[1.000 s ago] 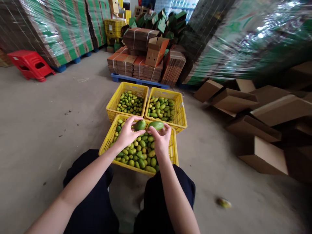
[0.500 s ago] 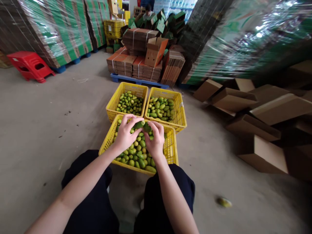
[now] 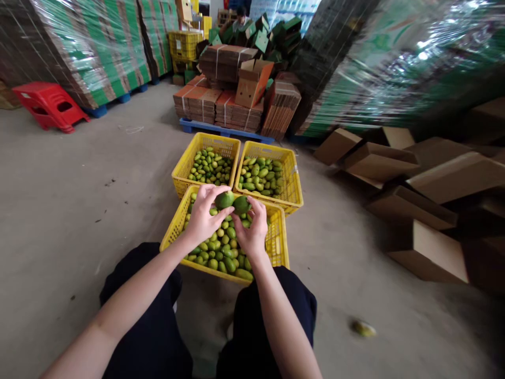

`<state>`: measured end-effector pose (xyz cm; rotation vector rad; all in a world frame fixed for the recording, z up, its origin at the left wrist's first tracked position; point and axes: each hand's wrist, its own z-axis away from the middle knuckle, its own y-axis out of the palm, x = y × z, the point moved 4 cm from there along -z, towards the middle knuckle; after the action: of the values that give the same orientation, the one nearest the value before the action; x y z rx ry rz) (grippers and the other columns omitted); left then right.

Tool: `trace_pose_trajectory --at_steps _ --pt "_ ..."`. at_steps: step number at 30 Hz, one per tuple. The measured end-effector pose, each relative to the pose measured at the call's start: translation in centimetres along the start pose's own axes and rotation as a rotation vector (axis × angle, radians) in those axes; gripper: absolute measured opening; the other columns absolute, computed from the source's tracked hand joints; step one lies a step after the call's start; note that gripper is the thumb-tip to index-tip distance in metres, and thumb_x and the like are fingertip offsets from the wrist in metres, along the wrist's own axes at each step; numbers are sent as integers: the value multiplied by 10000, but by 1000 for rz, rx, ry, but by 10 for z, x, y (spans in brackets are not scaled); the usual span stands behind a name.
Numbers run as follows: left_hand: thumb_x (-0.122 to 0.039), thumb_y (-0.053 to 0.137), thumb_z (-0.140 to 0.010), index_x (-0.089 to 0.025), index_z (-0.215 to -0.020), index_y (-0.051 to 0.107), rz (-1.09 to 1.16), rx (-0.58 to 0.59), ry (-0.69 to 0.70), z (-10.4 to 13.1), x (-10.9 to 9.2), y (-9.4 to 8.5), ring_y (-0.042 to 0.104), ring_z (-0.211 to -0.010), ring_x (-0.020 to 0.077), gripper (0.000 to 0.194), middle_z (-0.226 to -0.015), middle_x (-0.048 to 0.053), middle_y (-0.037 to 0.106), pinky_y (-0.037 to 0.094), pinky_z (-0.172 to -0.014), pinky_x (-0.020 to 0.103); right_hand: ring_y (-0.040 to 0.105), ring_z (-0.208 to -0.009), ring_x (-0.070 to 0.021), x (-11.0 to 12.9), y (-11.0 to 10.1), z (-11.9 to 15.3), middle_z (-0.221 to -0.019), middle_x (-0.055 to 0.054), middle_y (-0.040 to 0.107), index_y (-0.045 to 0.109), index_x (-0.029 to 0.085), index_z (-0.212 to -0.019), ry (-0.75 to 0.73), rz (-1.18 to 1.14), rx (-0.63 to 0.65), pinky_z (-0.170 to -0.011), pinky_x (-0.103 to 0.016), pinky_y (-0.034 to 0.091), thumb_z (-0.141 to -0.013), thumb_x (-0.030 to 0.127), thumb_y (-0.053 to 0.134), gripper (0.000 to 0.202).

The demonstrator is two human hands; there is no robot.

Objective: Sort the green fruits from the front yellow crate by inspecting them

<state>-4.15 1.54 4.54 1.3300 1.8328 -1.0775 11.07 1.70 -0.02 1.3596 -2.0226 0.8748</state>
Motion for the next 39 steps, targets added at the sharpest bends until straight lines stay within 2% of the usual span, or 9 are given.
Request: trace_pose_trajectory --at_steps 4,8,12,15,19,22,26,33,39 --pt "-256 757 -741 -264 -1152 655 200 43 -148 -8 12 0 594 -1066 221 424 -1168 79 543 576 -827 323 630 -1061 -233 -8 4 -6 -1157 -68 634 499 273 -1235 277 -398 31 -868 -391 554 -717 310 777 589" --pt "-191 663 -789 -201 -1164 633 594 39 -588 -10 30 2 662 -971 217 375 -1141 85 632 574 -859 384 672 -948 -226 -12 11 -10 -1042 -23 703 576 277 -1184 632 -809 154 -819 -390 560 -663 284 799 567" --pt "-123 456 -836 -88 -1033 639 946 -34 -917 -7 34 5 701 -864 231 272 -939 130 706 595 -785 398 674 -836 -179 -12 11 -11 -987 5 712 633 263 -1091 782 -1013 96 -771 -331 547 -613 189 772 503" --pt "-183 445 -869 -74 -942 645 1045 -46 -993 -7 30 7 696 -715 195 239 -810 114 693 588 -607 283 621 -669 -118 -13 11 -8 -896 15 693 652 228 -1024 843 -1053 56 -615 -252 512 -649 239 750 387" --pt "-165 608 -819 -131 -802 597 1074 -105 -1034 -8 24 14 548 -454 65 39 -669 10 624 387 -354 122 462 -460 -56 -17 15 -5 -705 50 619 635 192 -885 898 -1031 -3 -408 -195 349 -674 292 762 266" --pt "-131 605 -819 -141 -751 565 1151 -136 -1035 -9 19 23 523 -449 44 80 -649 -8 604 418 -393 110 387 -398 -49 -19 20 -3 -619 43 601 557 191 -713 970 -1058 31 -362 -194 275 -694 381 753 273" --pt "-198 530 -873 -129 -743 572 1187 -211 -1063 -6 22 36 592 -541 88 153 -672 39 626 487 -471 148 436 -417 -76 -25 19 -1 -564 21 601 562 182 -655 1041 -1031 -20 -374 -200 323 -722 443 725 315" --pt "-262 466 -903 -147 -701 551 1207 -253 -1115 -4 38 55 465 -426 84 248 -569 11 550 372 -363 164 551 -477 -115 -37 14 7 -556 0 624 591 174 -659 1222 -1006 -167 -406 -211 403 -797 433 670 304" --pt "-185 416 -939 -129 -866 603 1334 -395 -1220 0 42 72 633 -591 142 208 -695 59 625 541 -470 212 614 -520 -166 -36 7 10 -532 -5 620 593 194 -683 1197 -948 -152 -410 -244 447 -735 495 718 330"
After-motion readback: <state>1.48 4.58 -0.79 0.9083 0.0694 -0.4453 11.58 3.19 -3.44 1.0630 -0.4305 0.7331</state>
